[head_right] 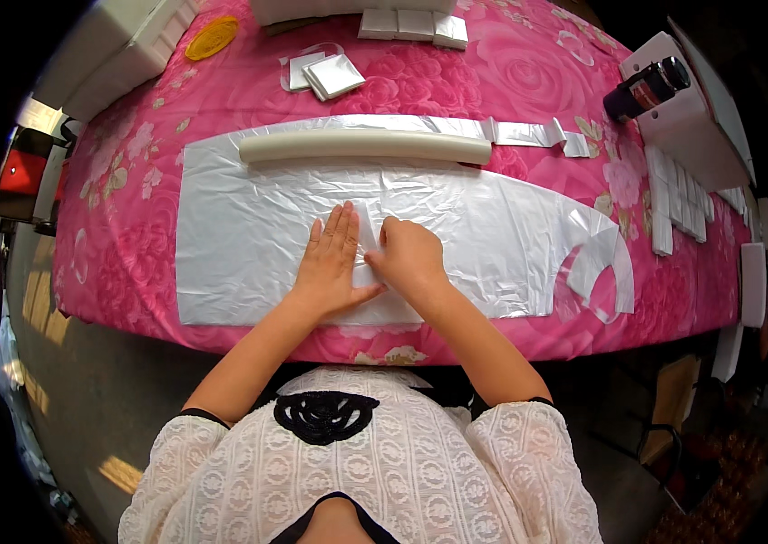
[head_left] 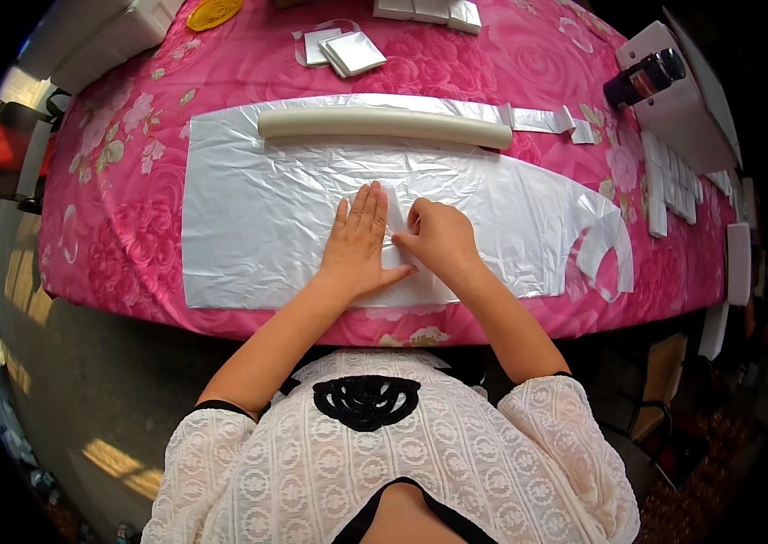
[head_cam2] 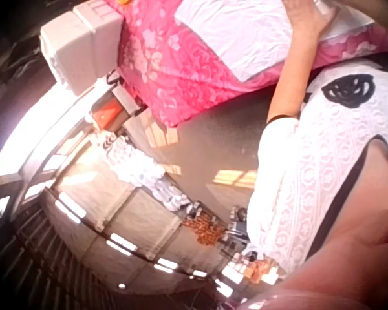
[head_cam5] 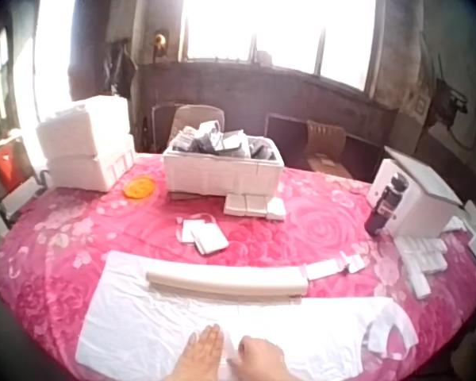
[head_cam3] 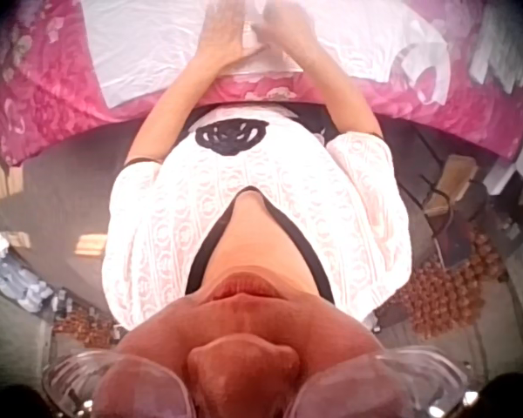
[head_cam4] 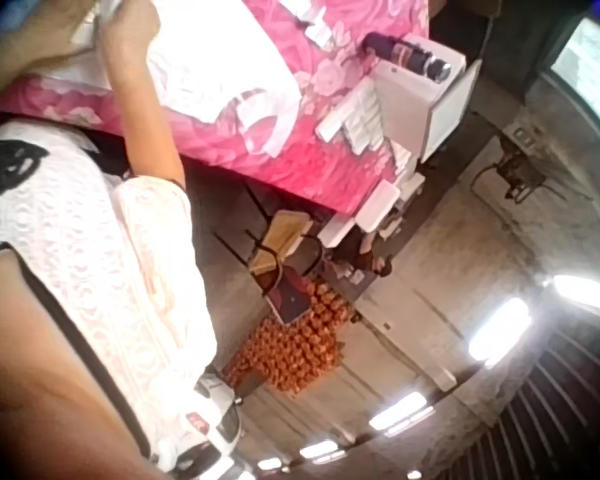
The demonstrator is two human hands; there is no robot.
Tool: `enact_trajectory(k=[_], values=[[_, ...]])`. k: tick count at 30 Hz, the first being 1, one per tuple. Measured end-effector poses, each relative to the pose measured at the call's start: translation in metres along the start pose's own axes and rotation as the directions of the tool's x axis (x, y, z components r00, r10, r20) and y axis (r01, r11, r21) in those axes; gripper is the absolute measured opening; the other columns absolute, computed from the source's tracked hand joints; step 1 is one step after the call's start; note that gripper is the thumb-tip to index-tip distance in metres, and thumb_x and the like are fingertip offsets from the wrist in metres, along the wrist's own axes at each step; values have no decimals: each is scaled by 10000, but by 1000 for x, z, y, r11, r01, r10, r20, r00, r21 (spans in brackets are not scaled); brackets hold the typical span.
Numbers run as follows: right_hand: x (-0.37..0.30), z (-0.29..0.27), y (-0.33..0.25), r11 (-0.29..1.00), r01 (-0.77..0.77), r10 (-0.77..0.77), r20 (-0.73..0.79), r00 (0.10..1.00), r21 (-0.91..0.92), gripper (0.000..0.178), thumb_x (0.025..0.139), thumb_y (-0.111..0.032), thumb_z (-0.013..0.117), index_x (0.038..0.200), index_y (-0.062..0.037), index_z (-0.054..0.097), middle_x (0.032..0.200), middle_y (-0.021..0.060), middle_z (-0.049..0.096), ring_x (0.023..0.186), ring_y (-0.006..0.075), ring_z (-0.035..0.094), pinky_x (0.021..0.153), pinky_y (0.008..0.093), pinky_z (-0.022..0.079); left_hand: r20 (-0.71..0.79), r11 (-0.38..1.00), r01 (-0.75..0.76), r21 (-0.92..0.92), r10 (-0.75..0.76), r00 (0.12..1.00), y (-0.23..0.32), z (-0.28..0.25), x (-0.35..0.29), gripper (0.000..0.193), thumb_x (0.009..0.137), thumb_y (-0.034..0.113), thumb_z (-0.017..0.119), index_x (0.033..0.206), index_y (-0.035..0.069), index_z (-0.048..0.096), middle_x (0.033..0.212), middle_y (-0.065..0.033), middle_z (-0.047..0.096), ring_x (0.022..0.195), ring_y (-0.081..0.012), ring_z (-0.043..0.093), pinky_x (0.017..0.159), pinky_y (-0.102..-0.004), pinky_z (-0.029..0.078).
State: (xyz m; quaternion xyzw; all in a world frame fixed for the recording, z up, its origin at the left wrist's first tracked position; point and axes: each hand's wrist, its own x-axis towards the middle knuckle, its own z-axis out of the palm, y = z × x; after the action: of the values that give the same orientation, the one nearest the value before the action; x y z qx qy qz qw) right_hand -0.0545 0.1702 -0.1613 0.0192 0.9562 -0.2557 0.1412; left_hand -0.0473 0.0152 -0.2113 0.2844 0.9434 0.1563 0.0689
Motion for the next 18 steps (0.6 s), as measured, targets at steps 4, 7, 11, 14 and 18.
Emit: enact_trajectory(k=[4, 7, 11, 14, 18], values=[[-6, -11, 2, 962, 97, -103, -11, 995, -257, 331, 662, -181, 704, 944, -33, 614, 949, 98, 632, 894, 254, 585, 782, 352, 467, -187, 986, -60, -153, 31, 982, -5, 4, -10, 989, 755, 607, 514, 1398, -16, 94, 1452, -242, 51, 1359, -350, 50, 1081, -489, 55], [11, 6, 1, 796, 544, -604, -289, 743, -267, 349, 693, -162, 686, 1003, -29, 596, 1040, 93, 611, 996, 268, 550, 865, 375, 435, -395, 911, -118, -395, -53, 917, -4, -7, -33, 791, 828, 463, 515, 1381, -2, 192, 1442, -234, 121, 1336, -350, 141, 1073, -467, 117], [38, 42, -9, 708, 668, -698, -81, 712, -231, 538, 806, -278, 583, 1270, -54, 426, 1330, 145, 402, 1260, 318, 333, 1049, 448, 240, 0, 573, 135, -808, -230, 973, -5, -34, -96, 365, 795, 97, 602, 1140, -6, 535, 1056, -193, 588, 901, -246, 612, 794, -335, 489], [24, 57, -22, 781, 601, -616, -51, 786, -171, 598, 862, -380, 476, 1350, -66, 333, 1418, 190, 251, 1328, 335, 196, 1085, 448, 130, 366, 437, 446, -781, -258, 894, -17, -45, -145, 278, 867, 95, 538, 1123, -13, 548, 1088, -132, 589, 916, -197, 611, 816, -304, 486], [-17, 94, -57, 773, 635, -635, -16, 773, 5, 588, 881, -385, 437, 1360, -66, 315, 1427, 187, 236, 1336, 333, 179, 1087, 443, 105, 660, -352, 558, -751, -393, 640, -22, -22, -186, 317, 912, 218, 504, 1113, -25, 534, 1065, -129, 593, 957, -214, 590, 817, -329, 485]])
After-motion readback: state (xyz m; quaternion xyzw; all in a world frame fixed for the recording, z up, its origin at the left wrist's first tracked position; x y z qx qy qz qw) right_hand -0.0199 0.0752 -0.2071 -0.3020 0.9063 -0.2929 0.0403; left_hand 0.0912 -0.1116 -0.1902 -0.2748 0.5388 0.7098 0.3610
